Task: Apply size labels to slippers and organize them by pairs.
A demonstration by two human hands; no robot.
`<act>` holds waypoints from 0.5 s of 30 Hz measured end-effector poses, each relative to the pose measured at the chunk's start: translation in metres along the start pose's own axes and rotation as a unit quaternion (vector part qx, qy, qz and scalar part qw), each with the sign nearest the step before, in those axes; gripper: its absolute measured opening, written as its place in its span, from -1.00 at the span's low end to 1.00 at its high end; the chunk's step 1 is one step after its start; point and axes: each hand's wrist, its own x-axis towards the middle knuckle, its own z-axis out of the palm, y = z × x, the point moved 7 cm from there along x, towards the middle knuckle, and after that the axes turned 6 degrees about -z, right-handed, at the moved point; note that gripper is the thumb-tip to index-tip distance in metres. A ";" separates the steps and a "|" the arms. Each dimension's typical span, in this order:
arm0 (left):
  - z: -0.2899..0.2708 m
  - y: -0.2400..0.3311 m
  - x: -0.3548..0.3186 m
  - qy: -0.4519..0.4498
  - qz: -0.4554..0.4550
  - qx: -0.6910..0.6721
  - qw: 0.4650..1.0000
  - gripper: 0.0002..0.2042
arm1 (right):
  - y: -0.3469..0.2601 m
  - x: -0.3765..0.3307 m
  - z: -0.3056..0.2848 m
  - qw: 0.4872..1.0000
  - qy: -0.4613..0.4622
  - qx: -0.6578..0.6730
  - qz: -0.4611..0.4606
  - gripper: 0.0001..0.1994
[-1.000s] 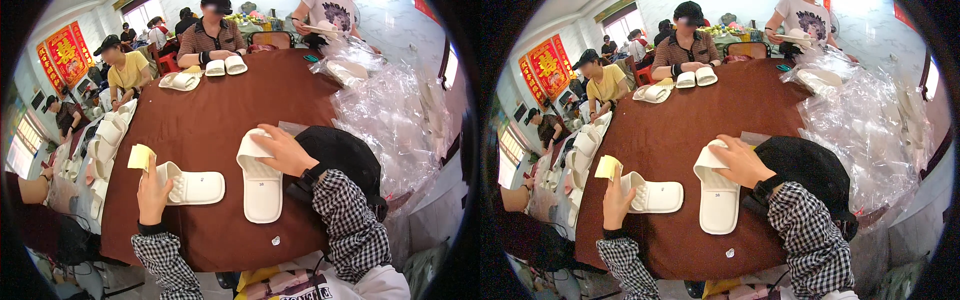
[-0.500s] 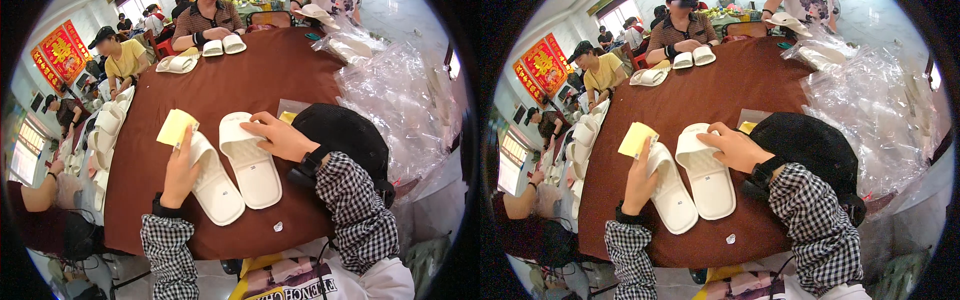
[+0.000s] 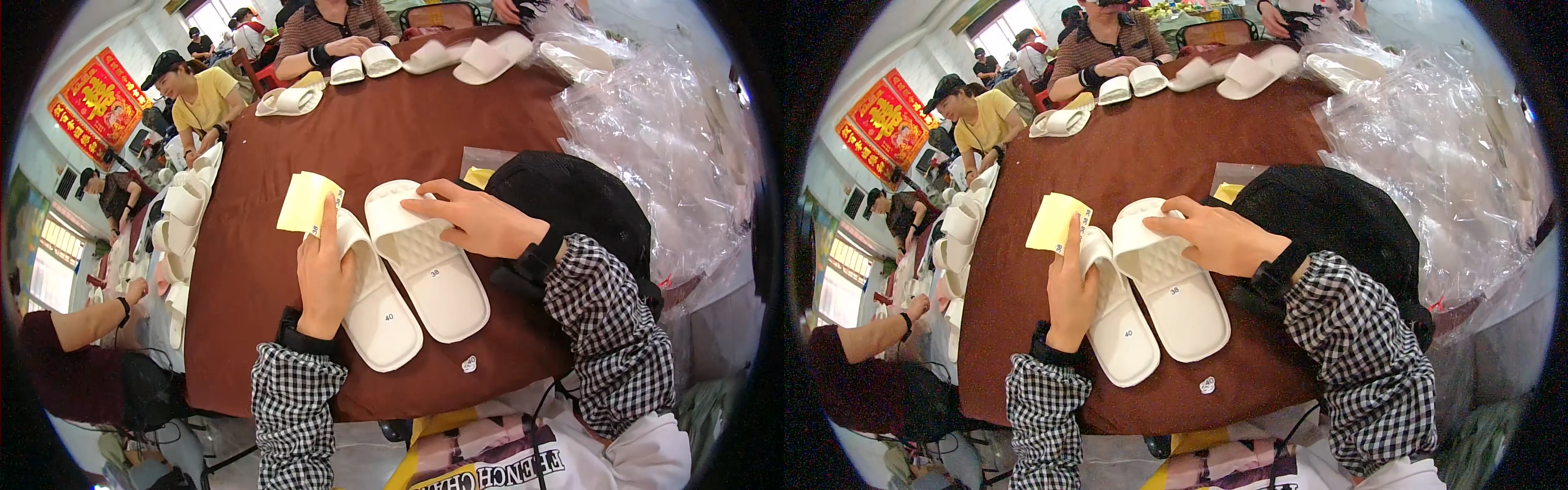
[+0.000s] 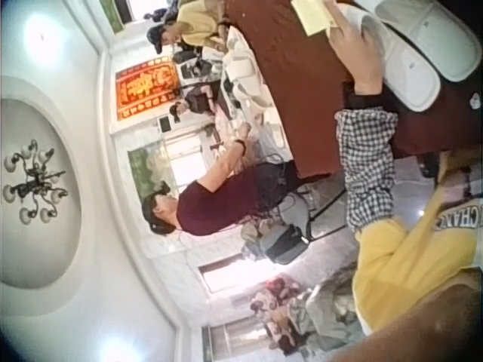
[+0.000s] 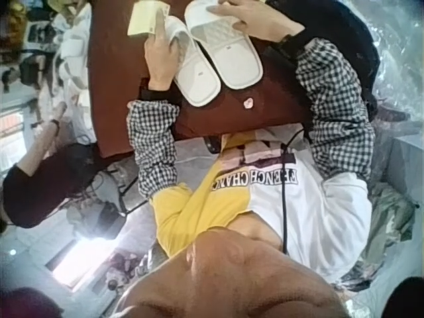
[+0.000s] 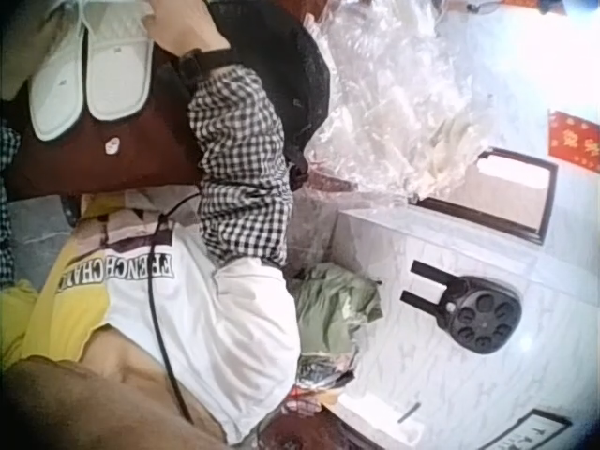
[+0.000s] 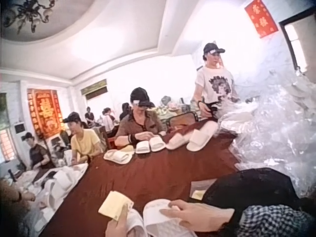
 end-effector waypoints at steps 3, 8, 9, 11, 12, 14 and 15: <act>0.005 0.001 0.004 -0.022 -0.019 0.017 0.999 -0.22 | 0.003 -0.006 -0.002 0.999 0.013 0.023 -0.022 -0.34; 0.007 -0.003 0.007 -0.008 0.010 0.026 1.000 -0.25 | 0.004 -0.005 0.001 0.999 0.039 -0.005 -0.037 -0.35; 0.006 -0.001 0.008 -0.009 0.025 0.024 0.999 -0.25 | 0.003 -0.006 0.000 0.998 0.041 -0.005 -0.037 -0.35; 0.005 0.000 0.010 -0.031 0.023 0.007 0.999 -0.25 | 0.002 -0.006 -0.001 0.998 0.045 -0.006 -0.040 -0.35; 0.009 -0.001 0.012 -0.055 0.019 -0.011 0.998 -0.24 | 0.003 -0.006 -0.001 0.998 0.047 -0.006 -0.040 -0.35; 0.008 0.003 0.014 -0.088 0.012 -0.022 0.996 -0.24 | 0.007 -0.005 0.002 0.999 0.026 0.008 -0.027 -0.34; 0.009 0.004 0.015 -0.121 0.005 -0.034 0.992 -0.23 | 0.007 -0.006 0.002 0.999 0.028 0.006 -0.027 -0.34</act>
